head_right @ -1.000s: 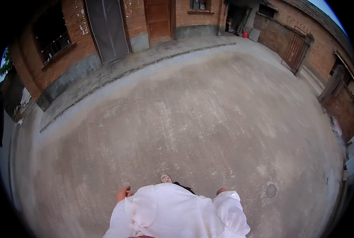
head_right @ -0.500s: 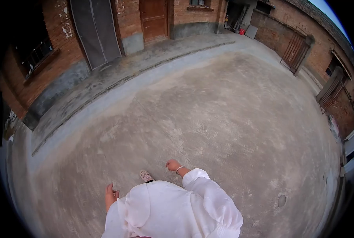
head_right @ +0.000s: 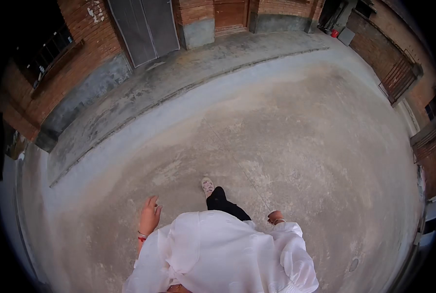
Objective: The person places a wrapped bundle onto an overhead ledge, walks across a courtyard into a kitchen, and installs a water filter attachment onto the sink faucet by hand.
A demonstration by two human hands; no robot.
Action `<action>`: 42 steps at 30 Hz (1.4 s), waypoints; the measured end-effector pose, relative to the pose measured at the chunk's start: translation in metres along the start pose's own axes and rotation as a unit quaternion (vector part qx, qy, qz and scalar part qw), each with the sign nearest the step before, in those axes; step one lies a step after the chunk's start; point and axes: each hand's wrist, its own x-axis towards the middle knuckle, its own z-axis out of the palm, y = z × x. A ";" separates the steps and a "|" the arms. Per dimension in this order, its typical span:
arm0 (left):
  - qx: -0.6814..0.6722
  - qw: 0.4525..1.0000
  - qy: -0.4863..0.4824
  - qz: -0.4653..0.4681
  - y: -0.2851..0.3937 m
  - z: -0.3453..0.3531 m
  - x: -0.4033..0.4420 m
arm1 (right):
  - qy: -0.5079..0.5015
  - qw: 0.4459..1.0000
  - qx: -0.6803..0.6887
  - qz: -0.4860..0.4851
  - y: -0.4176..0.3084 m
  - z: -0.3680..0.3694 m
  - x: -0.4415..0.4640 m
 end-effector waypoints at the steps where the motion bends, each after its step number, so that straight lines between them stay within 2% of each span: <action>1: -0.014 1.000 -0.002 -0.013 -0.012 0.000 0.033 | -0.054 0.958 0.240 0.144 -0.018 0.003 0.027; 2: -0.020 0.999 -0.002 -0.032 -0.021 0.000 0.064 | -0.048 0.920 0.335 0.197 -0.041 -0.003 0.048; 4: -0.032 0.997 0.000 -0.068 -0.043 -0.009 0.130 | -0.048 0.919 0.343 0.186 -0.097 -0.022 0.092; 7: 0.022 0.998 -0.011 -0.049 -0.082 -0.026 0.223 | -0.056 0.913 0.376 0.150 -0.193 -0.046 0.196; 9: 0.020 0.997 -0.059 -0.047 -0.099 -0.051 0.282 | -0.051 0.902 0.415 0.108 -0.260 -0.070 0.281; 10: 0.017 0.996 -0.082 -0.042 -0.108 -0.066 0.314 | -0.049 0.947 0.315 0.040 -0.321 -0.117 0.289; 11: 0.009 0.997 -0.054 -0.049 -0.120 -0.073 0.338 | -0.037 0.980 0.188 -0.059 -0.387 -0.166 0.299; 12: 0.000 0.998 -0.025 -0.055 -0.135 -0.079 0.365 | -0.014 0.984 0.105 -0.146 -0.450 -0.206 0.314; 13: -0.007 0.998 0.004 -0.056 -0.148 -0.086 0.394 | -0.001 0.976 0.115 -0.186 -0.513 -0.240 0.327; 15: -0.017 0.996 0.007 -0.088 -0.171 -0.106 0.443 | 0.013 0.972 0.182 -0.148 -0.639 -0.302 0.337; 18: -0.023 0.992 0.038 -0.122 -0.226 -0.122 0.521 | 0.014 0.953 0.214 -0.214 -0.778 -0.354 0.399; 21: -0.021 0.987 0.052 -0.153 -0.289 -0.138 0.605 | -0.013 0.942 0.224 -0.250 -0.877 -0.390 0.453; 22: -0.018 0.985 0.052 -0.162 -0.311 -0.147 0.639 | -0.018 0.949 0.208 -0.235 -0.905 -0.403 0.456; 24: 0.021 0.988 0.068 -0.136 -0.361 -0.166 0.710 | -0.007 0.973 0.105 -0.204 -0.936 -0.421 0.474; 25: 0.027 0.989 0.065 -0.131 -0.373 -0.183 0.745 | -0.009 0.971 0.055 -0.231 -0.940 -0.431 0.487; 26: 0.033 0.989 0.069 -0.123 -0.378 -0.205 0.787 | 0.007 0.963 -0.051 -0.266 -0.949 -0.450 0.491; 27: 0.041 0.990 0.070 -0.114 -0.384 -0.222 0.828 | 0.041 0.957 -0.160 -0.239 -0.956 -0.466 0.494; 29: 0.040 0.995 0.082 -0.049 -0.399 -0.254 0.909 | 0.087 0.917 -0.261 -0.291 -0.934 -0.481 0.560; 31: 0.039 0.996 0.082 0.011 -0.401 -0.282 0.981 | 0.017 0.984 -0.078 -0.160 -0.926 -0.502 0.595; 32: 0.033 0.995 0.082 0.044 -0.400 -0.294 1.014 | 0.016 0.992 0.088 -0.088 -0.943 -0.516 0.584; 33: 0.024 0.995 0.077 0.057 -0.405 -0.300 1.047 | 0.014 0.968 0.250 -0.014 -0.960 -0.534 0.574; 35: 0.005 0.995 0.066 0.079 -0.413 -0.310 1.114 | -0.006 0.934 0.353 0.058 -0.979 -0.552 0.590; 38: -0.025 0.997 0.044 0.054 -0.425 -0.322 1.207 | -0.028 0.919 0.373 0.125 -1.027 -0.584 0.632; 40: -0.039 0.999 0.021 0.032 -0.425 -0.331 1.259 | -0.051 0.930 0.338 0.136 -1.072 -0.611 0.671; 42: -0.030 0.999 -0.041 0.008 -0.422 -0.341 1.310 | -0.068 0.947 0.292 0.115 -1.127 -0.649 0.709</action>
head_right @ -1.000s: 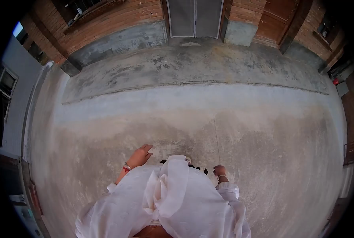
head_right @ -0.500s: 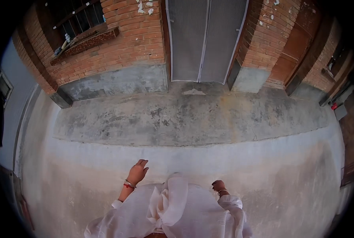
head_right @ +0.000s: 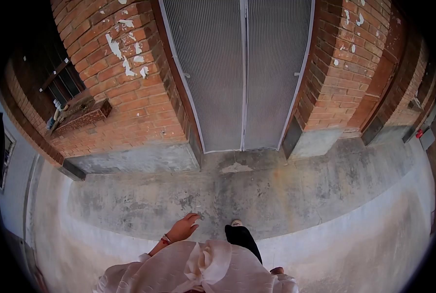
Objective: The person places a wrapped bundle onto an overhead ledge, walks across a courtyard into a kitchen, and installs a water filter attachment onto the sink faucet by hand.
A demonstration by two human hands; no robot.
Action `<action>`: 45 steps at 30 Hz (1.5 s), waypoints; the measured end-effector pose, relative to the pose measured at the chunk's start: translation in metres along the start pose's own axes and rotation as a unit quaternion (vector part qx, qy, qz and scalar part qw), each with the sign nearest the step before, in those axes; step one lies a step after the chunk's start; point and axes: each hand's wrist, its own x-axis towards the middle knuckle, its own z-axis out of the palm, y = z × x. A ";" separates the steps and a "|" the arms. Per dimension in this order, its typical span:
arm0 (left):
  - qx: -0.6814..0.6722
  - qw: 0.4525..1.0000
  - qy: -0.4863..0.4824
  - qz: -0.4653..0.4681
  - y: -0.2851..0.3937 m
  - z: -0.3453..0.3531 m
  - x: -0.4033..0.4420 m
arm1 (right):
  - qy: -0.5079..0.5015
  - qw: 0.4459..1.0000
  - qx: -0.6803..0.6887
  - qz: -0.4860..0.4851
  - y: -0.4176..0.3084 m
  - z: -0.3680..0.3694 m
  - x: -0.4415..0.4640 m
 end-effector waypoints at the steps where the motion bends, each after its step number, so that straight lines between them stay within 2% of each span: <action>1: 0.005 0.999 -0.034 -0.013 0.002 -0.008 0.021 | -0.007 0.999 -0.030 -0.013 -0.038 -0.002 0.007; 3: -0.002 0.999 -0.053 0.003 0.006 -0.035 0.070 | -0.024 0.986 -0.135 -0.098 -0.119 -0.010 0.034; 5: -0.019 0.998 -0.054 -0.001 0.020 -0.063 0.113 | -0.032 0.949 -0.232 -0.211 -0.209 -0.016 0.068; 6: -0.012 0.999 -0.037 -0.006 0.035 -0.086 0.134 | -0.038 0.952 -0.193 -0.235 -0.258 -0.018 0.076; 7: -0.015 1.000 -0.010 0.000 0.041 -0.102 0.150 | -0.025 0.977 -0.016 -0.213 -0.337 -0.023 0.025; 9: -0.018 0.998 0.051 0.015 0.044 -0.132 0.186 | 0.015 0.951 0.036 -0.306 -0.475 -0.028 -0.008; 10: -0.010 0.997 0.070 0.011 0.044 -0.145 0.201 | 0.024 0.926 0.056 -0.373 -0.541 -0.028 -0.018; 12: 0.002 0.993 0.112 0.031 0.036 -0.169 0.232 | 0.049 0.826 0.040 -0.561 -0.673 -0.031 -0.060; 13: 0.008 0.990 0.131 0.044 0.030 -0.181 0.248 | 0.118 0.755 0.003 -0.645 -0.734 -0.029 -0.083; 14: 0.018 0.986 0.157 0.046 0.024 -0.192 0.264 | 0.088 0.760 0.022 -0.644 -0.791 -0.029 -0.129; 16: 0.024 0.979 0.200 0.039 0.002 -0.209 0.304 | 0.115 0.659 0.028 -0.743 -0.893 -0.025 -0.179; 18: 0.021 0.974 0.225 0.033 -0.020 -0.224 0.334 | 0.178 0.607 -0.011 -0.775 -0.971 -0.025 -0.247; 20: 0.016 0.967 0.251 0.045 -0.041 -0.246 0.380 | 0.212 0.528 -0.003 -0.822 -1.032 -0.021 -0.291; 24: -0.005 0.949 0.308 0.064 -0.065 -0.302 0.460 | 0.243 0.506 -0.061 -0.825 -1.116 -0.013 -0.343; 26: -0.043 0.943 0.321 0.076 -0.067 -0.327 0.495 | 0.238 0.519 -0.065 -0.818 -1.136 -0.013 -0.338; 30: -0.088 0.938 0.320 0.103 -0.060 -0.377 0.564 | 0.248 0.498 -0.027 -0.830 -1.157 -0.007 -0.319; 33: -0.082 0.914 0.344 0.198 -0.033 -0.426 0.633 | 0.249 0.486 0.005 -0.838 -1.170 -0.001 -0.322; 35: -0.050 0.874 0.387 0.290 -0.010 -0.449 0.683 | 0.262 0.459 0.015 -0.849 -1.179 -0.002 -0.314; 37: -0.047 0.829 0.425 0.362 0.011 -0.462 0.733 | 0.262 0.457 0.010 -0.850 -1.193 -0.004 -0.309; 39: -0.056 0.824 0.418 0.378 0.022 -0.470 0.779 | 0.258 0.452 0.022 -0.853 -1.208 -0.006 -0.312; 42: -0.008 0.818 0.437 0.374 0.012 -0.472 0.838 | 0.199 0.489 0.032 -0.849 -1.240 -0.025 -0.294; 45: 0.122 0.795 0.473 0.360 -0.005 -0.489 0.870 | 0.064 0.567 0.077 -0.817 -1.263 -0.044 -0.297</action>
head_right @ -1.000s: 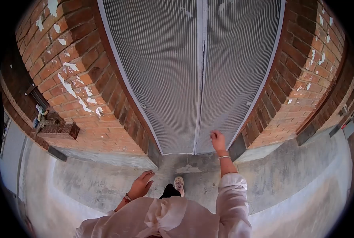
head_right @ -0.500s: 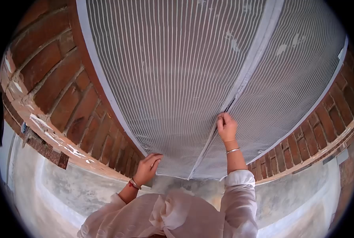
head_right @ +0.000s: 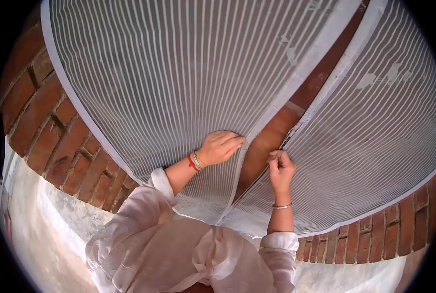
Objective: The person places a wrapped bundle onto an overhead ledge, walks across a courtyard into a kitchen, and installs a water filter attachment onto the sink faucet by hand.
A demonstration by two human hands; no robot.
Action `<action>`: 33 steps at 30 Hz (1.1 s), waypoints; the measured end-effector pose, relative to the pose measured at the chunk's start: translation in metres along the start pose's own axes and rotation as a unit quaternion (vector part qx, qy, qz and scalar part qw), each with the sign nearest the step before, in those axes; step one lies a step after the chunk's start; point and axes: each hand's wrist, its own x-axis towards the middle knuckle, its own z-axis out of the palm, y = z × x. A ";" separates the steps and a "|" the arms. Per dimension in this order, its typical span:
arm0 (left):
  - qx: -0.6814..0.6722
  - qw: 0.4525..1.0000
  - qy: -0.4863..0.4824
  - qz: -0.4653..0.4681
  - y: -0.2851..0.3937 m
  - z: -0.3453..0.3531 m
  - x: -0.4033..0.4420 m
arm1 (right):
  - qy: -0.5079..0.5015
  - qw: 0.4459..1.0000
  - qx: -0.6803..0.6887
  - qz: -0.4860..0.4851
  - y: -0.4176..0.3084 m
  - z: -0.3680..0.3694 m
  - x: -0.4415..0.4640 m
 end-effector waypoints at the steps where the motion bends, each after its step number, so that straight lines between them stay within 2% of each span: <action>1: 0.028 1.000 0.001 0.002 -0.011 0.000 0.003 | -0.003 0.998 -0.038 -0.045 0.003 -0.003 0.008; 3: 0.080 0.997 0.004 -0.017 -0.033 -0.004 0.005 | -0.014 0.984 -0.116 -0.137 0.011 -0.010 0.025; 6: 0.148 0.983 0.016 -0.110 -0.068 -0.012 0.001 | -0.023 0.977 -0.164 -0.134 0.025 -0.022 0.046; 8: 0.182 0.962 0.047 -0.196 -0.074 -0.022 0.003 | -0.007 0.982 -0.146 -0.121 0.025 -0.025 0.058; 11: 0.260 0.934 0.116 -0.218 -0.088 -0.033 0.003 | 0.047 0.991 -0.105 -0.075 0.032 -0.020 0.071; 13: 0.307 0.901 0.182 -0.245 -0.099 -0.041 -0.002 | 0.089 0.993 -0.059 -0.046 0.042 -0.008 0.074; 16: 0.288 0.850 0.341 -0.279 -0.111 -0.052 -0.009 | 0.115 0.983 -0.133 -0.060 0.054 0.012 0.081; 17: 0.284 0.834 0.382 -0.280 -0.117 -0.060 -0.017 | 0.104 0.967 -0.193 -0.127 0.057 0.019 0.079; 18: 0.309 0.796 0.464 -0.238 -0.117 -0.065 -0.007 | 0.104 0.943 -0.244 -0.198 0.066 0.029 0.080; 20: 0.322 0.766 0.532 -0.163 -0.146 -0.075 -0.015 | 0.054 0.896 -0.350 -0.267 0.091 0.047 0.087; 22: 0.436 0.718 0.538 -0.070 -0.184 -0.090 -0.031 | 0.029 0.937 -0.279 -0.206 0.133 0.076 0.094; 24: 0.483 0.701 0.521 0.059 -0.227 -0.098 -0.037 | -0.007 0.969 -0.243 -0.032 0.193 0.108 0.105; 25: 0.523 0.684 0.503 0.076 -0.245 -0.100 -0.034 | -0.033 0.958 -0.286 -0.023 0.212 0.128 0.118; 26: 0.562 0.663 0.485 0.096 -0.265 -0.100 -0.028 | -0.076 0.961 -0.255 0.072 0.231 0.151 0.132; 27: 0.598 0.658 0.431 0.153 -0.287 -0.101 -0.009 | -0.109 0.957 -0.267 0.043 0.246 0.175 0.148; 29: 0.647 0.630 0.406 0.140 -0.307 -0.116 -0.011 | -0.188 0.933 -0.308 -0.004 0.269 0.220 0.165; 30: 0.671 0.617 0.390 0.131 -0.322 -0.118 -0.013 | -0.217 0.936 -0.276 -0.006 0.282 0.242 0.178; 32: 0.725 0.609 0.317 0.050 -0.352 -0.117 -0.022 | -0.274 0.937 -0.214 -0.013 0.291 0.295 0.213; 33: 0.687 0.655 0.312 0.035 -0.369 -0.117 -0.024 | -0.291 0.937 -0.191 -0.023 0.300 0.314 0.224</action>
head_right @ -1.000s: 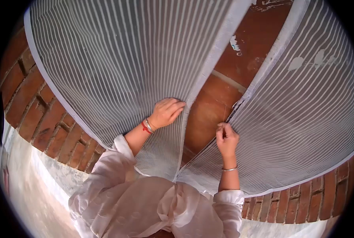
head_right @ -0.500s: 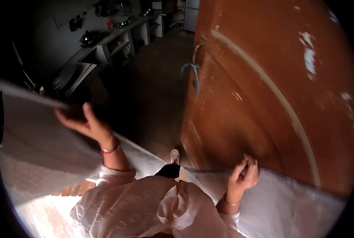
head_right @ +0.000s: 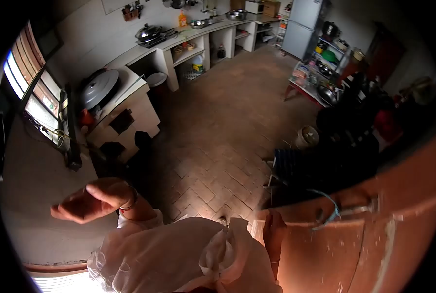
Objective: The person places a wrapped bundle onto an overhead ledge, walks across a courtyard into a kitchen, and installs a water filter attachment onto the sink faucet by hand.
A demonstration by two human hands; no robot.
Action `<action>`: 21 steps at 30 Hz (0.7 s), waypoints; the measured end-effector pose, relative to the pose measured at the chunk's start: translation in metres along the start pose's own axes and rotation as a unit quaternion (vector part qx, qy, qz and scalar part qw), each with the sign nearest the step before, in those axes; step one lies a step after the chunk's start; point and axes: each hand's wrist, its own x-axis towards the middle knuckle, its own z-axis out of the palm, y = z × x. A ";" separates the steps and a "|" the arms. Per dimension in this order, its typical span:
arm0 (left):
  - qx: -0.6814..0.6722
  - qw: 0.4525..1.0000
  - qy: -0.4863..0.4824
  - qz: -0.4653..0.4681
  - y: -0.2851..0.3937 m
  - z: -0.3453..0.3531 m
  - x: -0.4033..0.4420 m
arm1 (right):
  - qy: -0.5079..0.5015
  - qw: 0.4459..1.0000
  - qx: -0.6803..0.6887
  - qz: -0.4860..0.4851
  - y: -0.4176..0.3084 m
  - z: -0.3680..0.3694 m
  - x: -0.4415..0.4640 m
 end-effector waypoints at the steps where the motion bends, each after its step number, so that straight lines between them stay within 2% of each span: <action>1: -0.052 0.998 -0.025 -0.023 -0.001 0.014 -0.009 | -0.014 1.000 0.019 -0.019 0.006 0.013 0.020; 3: -0.171 0.976 -0.094 -0.095 0.000 0.040 -0.032 | -0.037 0.998 0.033 -0.039 0.021 0.039 0.057; 5: -0.222 0.905 -0.245 -0.266 0.005 0.057 -0.068 | -0.060 0.997 0.024 -0.036 0.038 0.066 0.092; 6: -0.246 0.852 -0.343 -0.311 0.004 0.071 -0.087 | -0.040 0.996 -0.003 -0.084 0.033 0.074 0.117; 7: -0.267 0.783 -0.436 -0.354 0.002 0.084 -0.108 | -0.107 0.994 0.025 -0.014 0.046 0.090 0.135; 8: -0.276 0.709 -0.512 -0.399 0.003 0.096 -0.133 | -0.118 0.992 0.036 -0.021 0.051 0.101 0.156; 9: -0.284 0.627 -0.578 -0.439 0.005 0.110 -0.162 | -0.126 0.990 0.046 -0.029 0.054 0.113 0.183; 11: -0.318 0.522 -0.655 -0.444 0.009 0.133 -0.237 | -0.115 0.989 0.057 -0.069 0.059 0.140 0.237; 13: -0.354 0.418 -0.672 -0.498 0.024 0.159 -0.305 | -0.108 0.986 0.079 -0.096 0.072 0.167 0.293; 16: -0.356 0.313 -0.664 -0.578 0.058 0.220 -0.380 | -0.109 0.980 0.132 -0.097 0.092 0.211 0.381; 19: -0.358 0.296 -0.672 -0.577 0.086 0.298 -0.421 | -0.151 0.955 0.250 -0.048 0.092 0.233 0.467; 20: -0.363 0.284 -0.662 -0.591 0.094 0.323 -0.432 | -0.151 0.952 0.258 -0.072 0.089 0.239 0.495; 21: -0.361 0.302 -0.660 -0.585 0.097 0.349 -0.435 | -0.162 0.946 0.272 -0.076 0.083 0.247 0.521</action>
